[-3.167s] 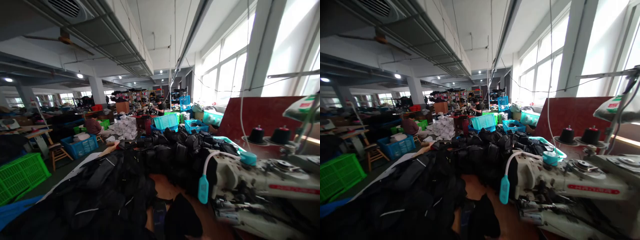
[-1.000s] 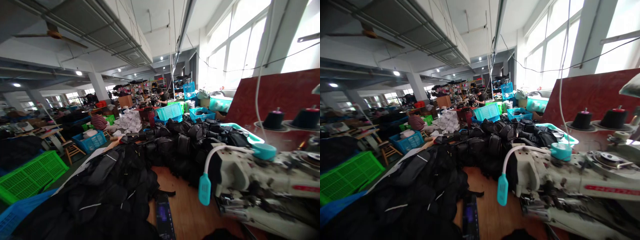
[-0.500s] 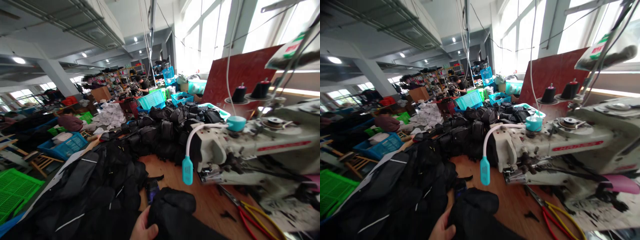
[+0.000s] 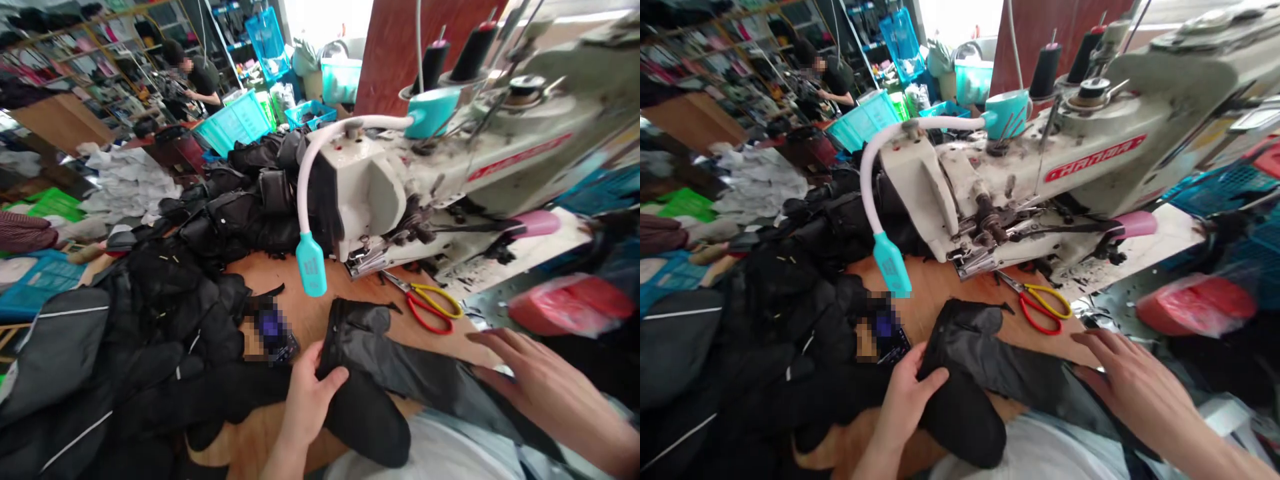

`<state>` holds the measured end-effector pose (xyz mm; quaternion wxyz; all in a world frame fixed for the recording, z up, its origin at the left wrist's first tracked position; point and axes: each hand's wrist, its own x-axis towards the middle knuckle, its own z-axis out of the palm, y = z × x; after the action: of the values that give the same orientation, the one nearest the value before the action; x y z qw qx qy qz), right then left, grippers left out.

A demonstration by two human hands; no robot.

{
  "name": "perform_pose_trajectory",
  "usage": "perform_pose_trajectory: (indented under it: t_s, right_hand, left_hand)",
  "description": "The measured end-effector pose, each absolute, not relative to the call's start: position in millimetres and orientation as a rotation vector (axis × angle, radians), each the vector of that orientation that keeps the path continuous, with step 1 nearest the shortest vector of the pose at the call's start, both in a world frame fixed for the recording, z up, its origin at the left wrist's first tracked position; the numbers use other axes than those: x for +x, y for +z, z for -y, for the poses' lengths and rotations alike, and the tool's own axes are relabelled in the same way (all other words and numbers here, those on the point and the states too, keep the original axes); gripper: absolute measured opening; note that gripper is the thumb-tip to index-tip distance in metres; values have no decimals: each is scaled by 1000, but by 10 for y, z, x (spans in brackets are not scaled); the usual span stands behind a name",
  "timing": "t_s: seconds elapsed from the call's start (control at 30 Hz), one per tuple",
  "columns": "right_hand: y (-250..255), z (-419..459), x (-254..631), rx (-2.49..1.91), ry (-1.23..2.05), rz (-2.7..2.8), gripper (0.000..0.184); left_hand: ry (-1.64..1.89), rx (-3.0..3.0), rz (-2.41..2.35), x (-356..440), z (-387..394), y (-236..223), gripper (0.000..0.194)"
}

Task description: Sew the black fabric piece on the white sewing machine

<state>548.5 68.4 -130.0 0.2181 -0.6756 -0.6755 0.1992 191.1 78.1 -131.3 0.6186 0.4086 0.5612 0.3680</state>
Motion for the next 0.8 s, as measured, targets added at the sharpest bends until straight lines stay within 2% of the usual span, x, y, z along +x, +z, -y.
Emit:
perform_pose_trajectory:
  t_s: [0.03, 0.17, 0.27, 0.43, 0.6, 0.8]
  right_hand:
    - [-1216, -693, 5272, -1814, 580, 1898, 24]
    - [-1044, -768, 4333, -1428, 1102, 1997, 21]
    - [-1123, -829, 3952, -1409, 1198, 1966, 14]
    - [-1270, -875, 3941, -1420, 1362, 1896, 17]
    - [-1199, -915, 4035, -1328, 1469, 1781, 29]
    - [-1187, -917, 4053, -1310, 1456, 1697, 28]
  left_hand:
    - [835, 948, -1282, 1939, -782, -1297, 40]
    - [805, 1004, -1253, 2028, -784, -1189, 36]
    - [825, 1035, -1319, 2074, -736, -1113, 34]
    - [922, 910, -1342, 2090, -623, -1163, 32]
    - [1018, 151, -1066, 2185, -595, -1315, 53]
    - [835, 21, -858, 2424, -651, -1309, 45]
